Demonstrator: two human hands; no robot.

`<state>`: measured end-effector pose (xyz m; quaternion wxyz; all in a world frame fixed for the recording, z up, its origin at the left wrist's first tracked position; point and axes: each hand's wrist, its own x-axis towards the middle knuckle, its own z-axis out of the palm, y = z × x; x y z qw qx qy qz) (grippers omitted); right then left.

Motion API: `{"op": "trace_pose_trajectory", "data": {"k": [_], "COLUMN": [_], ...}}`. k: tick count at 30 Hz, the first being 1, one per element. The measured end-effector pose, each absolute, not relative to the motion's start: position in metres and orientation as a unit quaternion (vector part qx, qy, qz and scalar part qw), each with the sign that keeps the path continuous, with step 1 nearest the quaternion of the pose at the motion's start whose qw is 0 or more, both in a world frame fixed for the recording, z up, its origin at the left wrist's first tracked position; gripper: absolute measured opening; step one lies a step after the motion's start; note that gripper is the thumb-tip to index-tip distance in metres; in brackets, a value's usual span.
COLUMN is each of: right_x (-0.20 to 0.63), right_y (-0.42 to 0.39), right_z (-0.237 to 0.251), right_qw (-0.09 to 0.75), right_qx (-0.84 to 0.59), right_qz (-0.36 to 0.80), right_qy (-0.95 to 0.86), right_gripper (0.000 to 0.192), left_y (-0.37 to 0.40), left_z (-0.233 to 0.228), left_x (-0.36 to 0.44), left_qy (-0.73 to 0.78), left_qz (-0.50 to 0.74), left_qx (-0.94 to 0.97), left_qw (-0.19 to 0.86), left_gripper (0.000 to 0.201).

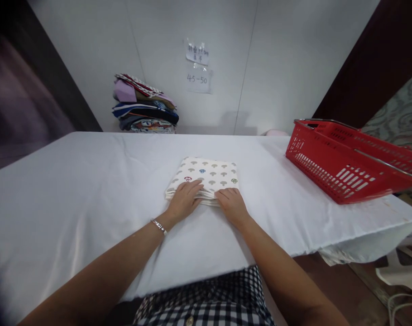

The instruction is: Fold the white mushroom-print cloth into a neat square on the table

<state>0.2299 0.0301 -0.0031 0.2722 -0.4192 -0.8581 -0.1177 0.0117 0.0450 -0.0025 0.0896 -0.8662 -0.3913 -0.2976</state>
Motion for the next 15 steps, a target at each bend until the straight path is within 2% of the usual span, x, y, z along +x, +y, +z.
{"op": "trace_pose_trajectory", "data": {"k": [2,8,12,15], "right_x": [0.229,0.215,0.203,0.197], "right_y": [0.030,0.006,-0.012,-0.013], "right_z": [-0.001,0.010,0.005,-0.001], "right_qw": [0.271,0.316,0.284,0.284], "right_qx": [-0.418,-0.399,-0.325,-0.323], "right_qz": [-0.114,-0.090,-0.015,-0.001], "right_qy": [-0.860,-0.856,-0.902,-0.903], "right_gripper": [0.020,0.024,0.027,0.031], "left_y": [0.046,0.046,0.046,0.047], "left_z": [-0.002,0.000,-0.001,-0.001], "left_x": [0.012,0.014,0.014,0.013], "left_qy": [-0.383,-0.395,-0.398,-0.397], "left_qz": [-0.279,-0.265,-0.276,-0.279], "left_qx": [-0.877,-0.877,-0.872,-0.871], "left_qw": [0.081,0.070,0.070,0.080], "left_gripper": [0.032,0.022,0.023,0.029]}}
